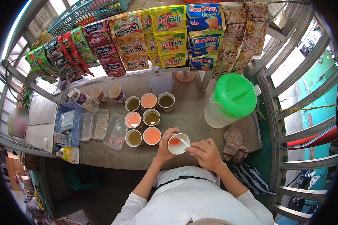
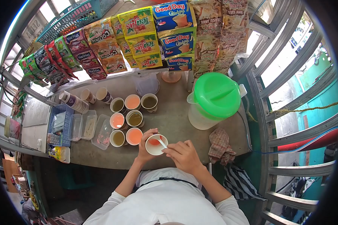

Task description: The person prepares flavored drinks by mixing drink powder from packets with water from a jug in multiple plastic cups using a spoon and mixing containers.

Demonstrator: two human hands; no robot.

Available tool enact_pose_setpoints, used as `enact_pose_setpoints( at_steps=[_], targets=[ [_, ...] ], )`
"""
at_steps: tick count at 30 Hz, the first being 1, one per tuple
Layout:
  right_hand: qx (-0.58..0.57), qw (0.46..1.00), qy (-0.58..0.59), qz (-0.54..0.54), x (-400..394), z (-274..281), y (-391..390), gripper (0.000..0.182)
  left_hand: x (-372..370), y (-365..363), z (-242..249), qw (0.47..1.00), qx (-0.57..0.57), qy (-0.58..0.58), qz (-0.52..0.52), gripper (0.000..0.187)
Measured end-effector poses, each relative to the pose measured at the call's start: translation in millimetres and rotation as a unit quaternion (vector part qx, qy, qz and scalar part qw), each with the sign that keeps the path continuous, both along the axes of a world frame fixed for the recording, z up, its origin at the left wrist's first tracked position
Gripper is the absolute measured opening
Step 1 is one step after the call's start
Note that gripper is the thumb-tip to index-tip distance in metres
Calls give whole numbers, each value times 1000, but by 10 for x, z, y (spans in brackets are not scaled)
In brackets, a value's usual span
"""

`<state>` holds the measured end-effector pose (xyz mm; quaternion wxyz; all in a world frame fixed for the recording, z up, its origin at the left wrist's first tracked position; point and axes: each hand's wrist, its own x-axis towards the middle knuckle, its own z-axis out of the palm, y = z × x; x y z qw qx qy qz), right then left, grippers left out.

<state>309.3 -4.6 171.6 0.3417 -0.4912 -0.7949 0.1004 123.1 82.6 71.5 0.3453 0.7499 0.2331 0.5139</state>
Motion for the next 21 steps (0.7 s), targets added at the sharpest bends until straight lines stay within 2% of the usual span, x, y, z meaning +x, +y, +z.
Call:
enact_pose_setpoints(
  at_steps=[5,8,11,17,20,21],
  targets=[
    [-3,1000,-20,3,-32,6,-38,20,17,5,41,999,23,32,23,81],
    [42,998,-38,-16,-77,9,8,20,25,-22,51,999,-6,39,25,81],
    [24,998,-58,5,-49,-11,20,24,30,-40,26,998,-41,28,28,82],
    [50,998,-18,-36,-91,-66,-2,26,43,-43,17,998,-38,-7,51,87],
    [11,1000,1,17,-98,-65,-30,24,55,-59,8,996,-62,17,65,91],
    [14,1000,10,0,-90,-67,-34,24,53,-66,30,994,-77,29,69,92]
  ],
)
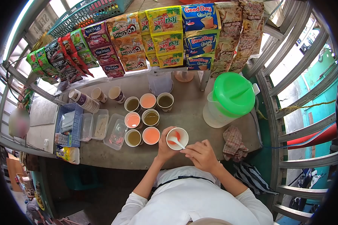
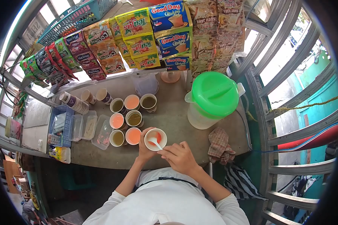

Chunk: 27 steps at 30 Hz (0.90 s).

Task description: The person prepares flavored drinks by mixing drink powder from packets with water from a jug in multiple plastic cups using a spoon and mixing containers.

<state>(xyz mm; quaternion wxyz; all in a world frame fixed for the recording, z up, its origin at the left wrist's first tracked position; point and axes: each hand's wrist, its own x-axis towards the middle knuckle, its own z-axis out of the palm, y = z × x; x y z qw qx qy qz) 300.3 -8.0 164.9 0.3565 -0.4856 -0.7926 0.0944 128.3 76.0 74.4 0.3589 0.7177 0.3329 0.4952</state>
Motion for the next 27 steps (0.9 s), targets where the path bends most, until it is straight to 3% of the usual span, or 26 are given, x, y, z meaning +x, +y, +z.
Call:
enact_pose_setpoints(
  at_steps=[5,11,27],
  targets=[
    [-3,999,-5,-39,76,16,26,20,-6,-35,80,998,-58,23,-14,98],
    [12,997,-69,-8,68,93,60,17,2,-47,26,997,-65,4,-41,97],
    [-10,1000,6,8,113,115,4,18,-66,28,110,998,15,10,-65,91]
  ],
)
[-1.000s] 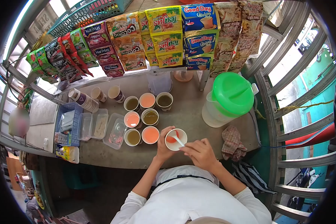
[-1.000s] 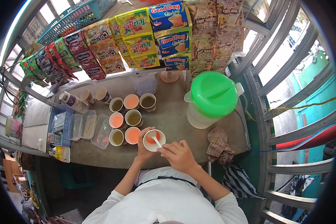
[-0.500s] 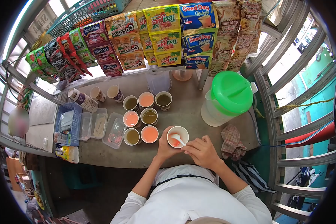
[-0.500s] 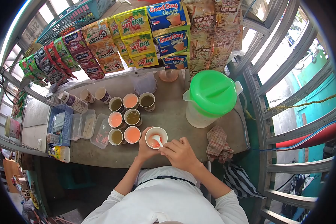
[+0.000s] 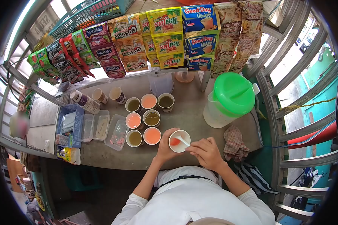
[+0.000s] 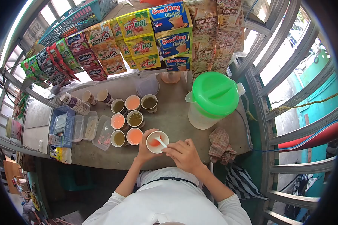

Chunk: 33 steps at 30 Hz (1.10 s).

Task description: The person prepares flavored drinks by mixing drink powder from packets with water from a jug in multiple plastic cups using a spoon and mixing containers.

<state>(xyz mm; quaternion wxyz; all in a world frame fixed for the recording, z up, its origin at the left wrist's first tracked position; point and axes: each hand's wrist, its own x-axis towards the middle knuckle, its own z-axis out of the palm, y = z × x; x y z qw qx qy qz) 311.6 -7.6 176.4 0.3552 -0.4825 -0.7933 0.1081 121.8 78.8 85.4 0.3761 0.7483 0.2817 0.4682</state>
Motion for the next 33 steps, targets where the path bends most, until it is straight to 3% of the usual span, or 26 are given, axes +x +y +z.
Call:
enact_pose_setpoints(
  at_steps=[8,11,23,29,33],
  targets=[
    [18,999,-38,19,-17,10,15,19,-37,13,-19,998,-7,-47,-43,93],
    [-23,997,25,68,30,1,-17,18,-46,16,-104,997,11,-67,-47,95],
    [-28,996,15,79,54,36,17,16,-45,49,33,996,62,-37,-52,88],
    [29,999,-5,-45,40,36,17,14,-41,59,26,995,90,32,10,79],
    [21,999,-6,-49,-36,4,-13,11,-5,5,51,991,103,71,42,78]
  ],
)
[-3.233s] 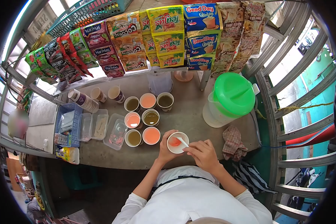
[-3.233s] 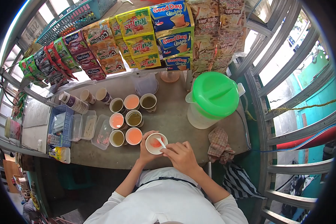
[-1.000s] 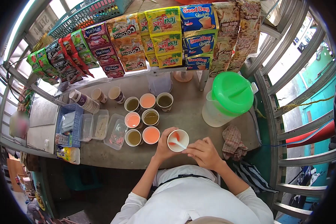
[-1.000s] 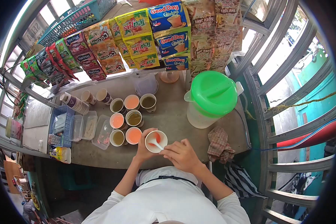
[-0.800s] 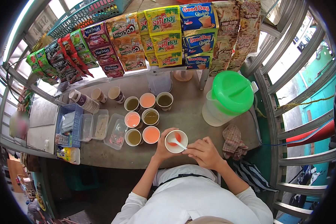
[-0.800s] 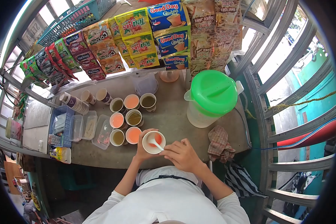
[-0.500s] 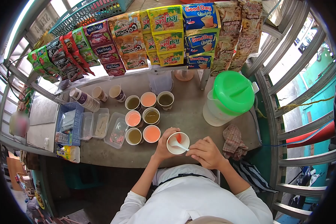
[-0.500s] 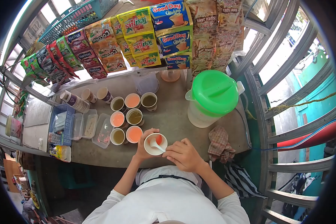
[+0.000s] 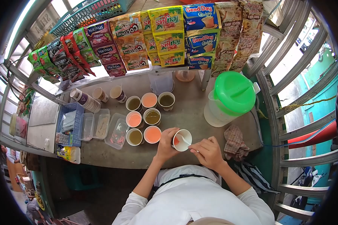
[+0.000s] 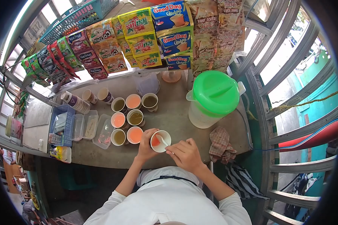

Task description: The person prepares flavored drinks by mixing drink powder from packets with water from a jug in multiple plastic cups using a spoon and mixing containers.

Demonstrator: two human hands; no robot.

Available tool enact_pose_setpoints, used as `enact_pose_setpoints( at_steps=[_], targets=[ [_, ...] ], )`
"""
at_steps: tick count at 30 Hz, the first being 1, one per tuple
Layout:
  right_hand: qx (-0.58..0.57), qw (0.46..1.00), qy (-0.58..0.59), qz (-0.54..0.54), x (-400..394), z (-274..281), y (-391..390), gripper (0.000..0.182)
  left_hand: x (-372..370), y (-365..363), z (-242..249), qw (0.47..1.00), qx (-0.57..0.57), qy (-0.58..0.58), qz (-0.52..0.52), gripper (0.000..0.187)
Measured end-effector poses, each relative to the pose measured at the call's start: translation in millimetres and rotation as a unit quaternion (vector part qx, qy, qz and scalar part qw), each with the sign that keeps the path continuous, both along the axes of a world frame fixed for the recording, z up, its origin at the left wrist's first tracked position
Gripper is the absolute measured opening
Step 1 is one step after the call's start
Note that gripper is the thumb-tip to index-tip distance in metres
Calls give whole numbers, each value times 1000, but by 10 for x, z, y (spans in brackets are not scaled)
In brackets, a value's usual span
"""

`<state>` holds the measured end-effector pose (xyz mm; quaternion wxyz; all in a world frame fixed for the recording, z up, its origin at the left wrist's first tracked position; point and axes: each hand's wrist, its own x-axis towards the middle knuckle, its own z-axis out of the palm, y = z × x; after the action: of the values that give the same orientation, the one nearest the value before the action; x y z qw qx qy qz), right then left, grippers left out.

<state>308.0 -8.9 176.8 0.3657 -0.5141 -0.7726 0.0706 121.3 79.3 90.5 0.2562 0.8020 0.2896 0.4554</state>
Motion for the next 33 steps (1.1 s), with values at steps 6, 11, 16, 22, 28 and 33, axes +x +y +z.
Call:
enact_pose_setpoints(
  at_steps=[6,11,16,22,28,33],
  targets=[
    [-1,1000,-22,23,-64,-70,41,7,63,-129,-75,999,-18,5,35,77],
    [-4,998,-42,41,-104,-130,91,8,39,-158,-170,999,-18,9,43,76],
    [-26,998,-41,30,-128,-169,94,7,19,-141,-183,999,-22,8,30,72],
    [-38,999,-30,21,-144,-184,92,8,28,-151,-186,999,-17,13,31,71],
    [-39,999,-34,8,-157,-218,102,8,35,-142,-215,999,-8,30,39,72],
    [-46,998,-33,-5,-156,-191,113,5,23,-142,-238,998,-16,34,43,73]
  ],
)
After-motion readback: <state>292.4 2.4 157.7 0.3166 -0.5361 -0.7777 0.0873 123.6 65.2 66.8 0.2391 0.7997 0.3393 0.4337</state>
